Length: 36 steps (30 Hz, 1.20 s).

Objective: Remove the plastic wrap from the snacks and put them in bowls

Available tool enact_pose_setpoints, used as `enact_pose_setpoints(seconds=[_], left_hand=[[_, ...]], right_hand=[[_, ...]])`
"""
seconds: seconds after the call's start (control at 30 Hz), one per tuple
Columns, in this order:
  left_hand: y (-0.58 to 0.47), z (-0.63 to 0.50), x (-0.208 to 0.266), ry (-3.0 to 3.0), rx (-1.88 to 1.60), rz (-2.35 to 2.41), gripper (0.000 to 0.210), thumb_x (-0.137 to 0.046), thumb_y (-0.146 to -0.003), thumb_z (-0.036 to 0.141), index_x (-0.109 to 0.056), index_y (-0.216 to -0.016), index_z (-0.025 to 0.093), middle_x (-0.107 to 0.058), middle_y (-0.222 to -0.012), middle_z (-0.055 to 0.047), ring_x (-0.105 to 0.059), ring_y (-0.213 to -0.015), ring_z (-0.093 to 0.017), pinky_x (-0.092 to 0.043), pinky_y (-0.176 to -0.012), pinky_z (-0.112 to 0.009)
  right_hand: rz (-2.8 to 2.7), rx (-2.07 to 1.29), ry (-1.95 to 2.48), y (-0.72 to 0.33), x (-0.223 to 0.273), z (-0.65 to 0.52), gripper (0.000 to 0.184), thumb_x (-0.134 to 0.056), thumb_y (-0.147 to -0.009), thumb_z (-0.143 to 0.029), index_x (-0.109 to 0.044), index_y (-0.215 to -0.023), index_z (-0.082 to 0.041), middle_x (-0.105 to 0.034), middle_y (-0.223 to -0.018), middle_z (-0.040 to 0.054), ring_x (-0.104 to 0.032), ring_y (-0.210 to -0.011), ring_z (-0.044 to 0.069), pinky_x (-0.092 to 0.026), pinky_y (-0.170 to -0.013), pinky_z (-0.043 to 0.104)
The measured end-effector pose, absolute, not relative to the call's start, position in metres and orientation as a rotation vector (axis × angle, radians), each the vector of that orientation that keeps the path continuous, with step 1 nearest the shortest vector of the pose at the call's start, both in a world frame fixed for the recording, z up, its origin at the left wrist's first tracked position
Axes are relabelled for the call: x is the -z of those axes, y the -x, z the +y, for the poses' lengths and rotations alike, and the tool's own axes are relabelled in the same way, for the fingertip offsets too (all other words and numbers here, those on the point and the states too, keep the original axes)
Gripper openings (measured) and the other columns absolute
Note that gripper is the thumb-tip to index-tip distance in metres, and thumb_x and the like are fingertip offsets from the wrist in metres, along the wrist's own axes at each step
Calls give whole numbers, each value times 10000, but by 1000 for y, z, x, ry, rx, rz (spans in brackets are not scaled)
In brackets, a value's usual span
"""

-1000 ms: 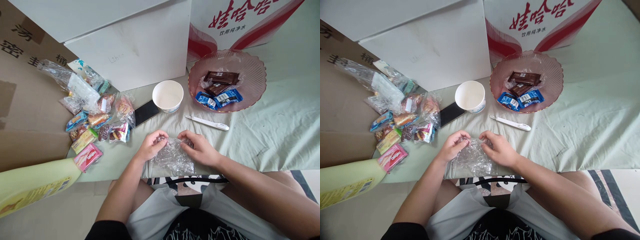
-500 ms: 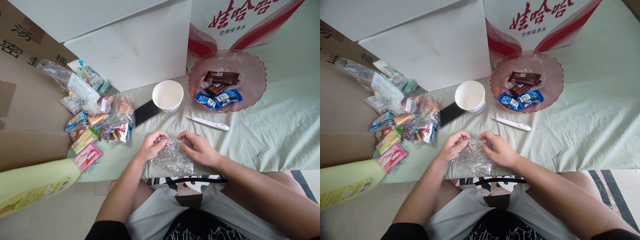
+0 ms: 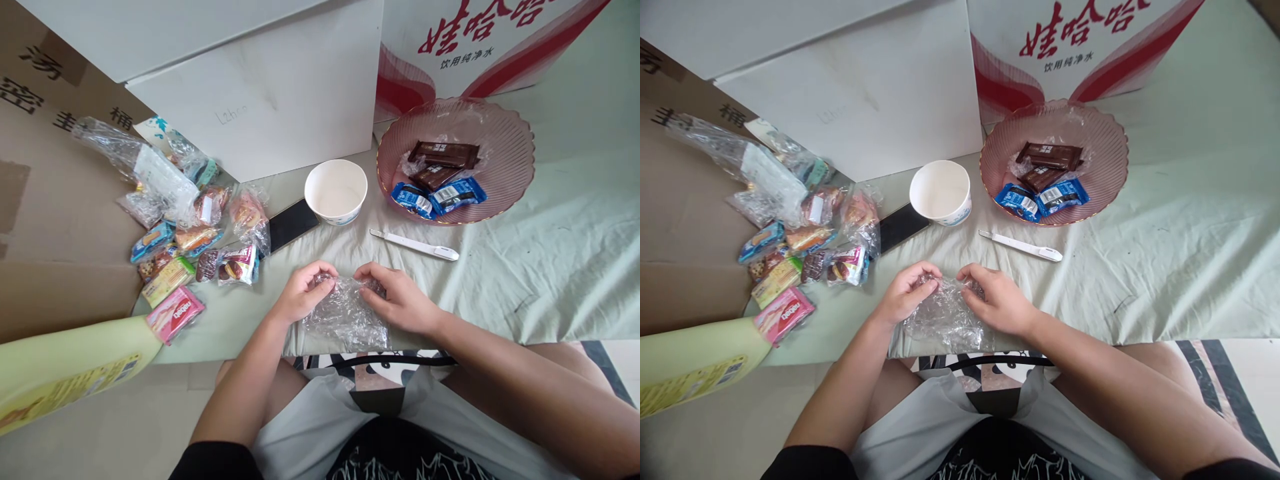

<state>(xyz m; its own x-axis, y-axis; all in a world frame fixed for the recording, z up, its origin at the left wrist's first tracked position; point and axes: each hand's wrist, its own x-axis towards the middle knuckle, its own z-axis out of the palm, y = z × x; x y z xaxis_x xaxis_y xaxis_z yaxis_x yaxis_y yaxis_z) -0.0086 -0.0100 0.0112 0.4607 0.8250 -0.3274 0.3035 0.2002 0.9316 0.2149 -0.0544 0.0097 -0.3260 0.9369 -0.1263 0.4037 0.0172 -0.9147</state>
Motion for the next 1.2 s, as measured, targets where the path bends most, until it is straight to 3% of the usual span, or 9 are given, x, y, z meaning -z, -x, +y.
enact_pose_setpoints(seconds=[0.6,0.8,0.9,0.97,1.1,1.2], left_hand=[[7,-10,-15,-1401,-478,1113,252,-672,-855,413,-636,-923,173,-672,-777,-18,-621,-720,-148,-486,-690,-258],[10,-10,-12,-1305,-471,1073,423,-730,-813,422,-586,-1127,178,-711,-933,-50,-664,-767,-152,-503,-689,-251],[10,-11,-10,-1265,-462,1091,441,-757,-795,422,-580,-1121,183,-733,-917,-54,-687,-761,-158,-518,-692,-256],[10,-11,-9,-1244,-481,1118,424,-767,-786,430,-584,-1080,186,-743,-893,-51,-701,-762,-165,-527,-692,-259],[10,-12,-5,-1201,-551,1156,434,-780,-767,452,-585,-1050,188,-747,-869,-40,-693,-713,-147,-527,-672,-246],[10,-11,-1,-1145,-618,1169,443,-802,-739,457,-584,-1013,186,-738,-838,-28,-673,-663,-129,-522,-641,-236]], right_hand=[[-1790,-1282,1345,-215,-8,-54,189,-499,-896,-262,-593,-1048,-201,-692,-835,25,-609,-675,149,-438,-647,278],[-1691,-1260,1369,-213,-8,-56,143,-499,-904,-255,-578,-1015,-214,-669,-780,0,-569,-629,133,-435,-628,272],[-1635,-1227,1391,-213,-7,-57,120,-495,-907,-252,-563,-998,-217,-681,-821,13,-581,-663,141,-458,-655,284],[-1609,-1213,1397,-212,-5,-58,182,-517,-904,-271,-547,-1076,-217,-705,-941,44,-604,-699,151,-486,-687,306],[-1539,-1261,1377,-212,-5,-58,510,-598,-879,-338,-407,-1337,-219,-648,-1294,146,-658,-738,166,-542,-765,382],[-1541,-1346,1404,-212,-7,-57,659,-635,-854,-354,-332,-1421,-210,-690,-1209,135,-675,-739,187,-548,-761,403]])
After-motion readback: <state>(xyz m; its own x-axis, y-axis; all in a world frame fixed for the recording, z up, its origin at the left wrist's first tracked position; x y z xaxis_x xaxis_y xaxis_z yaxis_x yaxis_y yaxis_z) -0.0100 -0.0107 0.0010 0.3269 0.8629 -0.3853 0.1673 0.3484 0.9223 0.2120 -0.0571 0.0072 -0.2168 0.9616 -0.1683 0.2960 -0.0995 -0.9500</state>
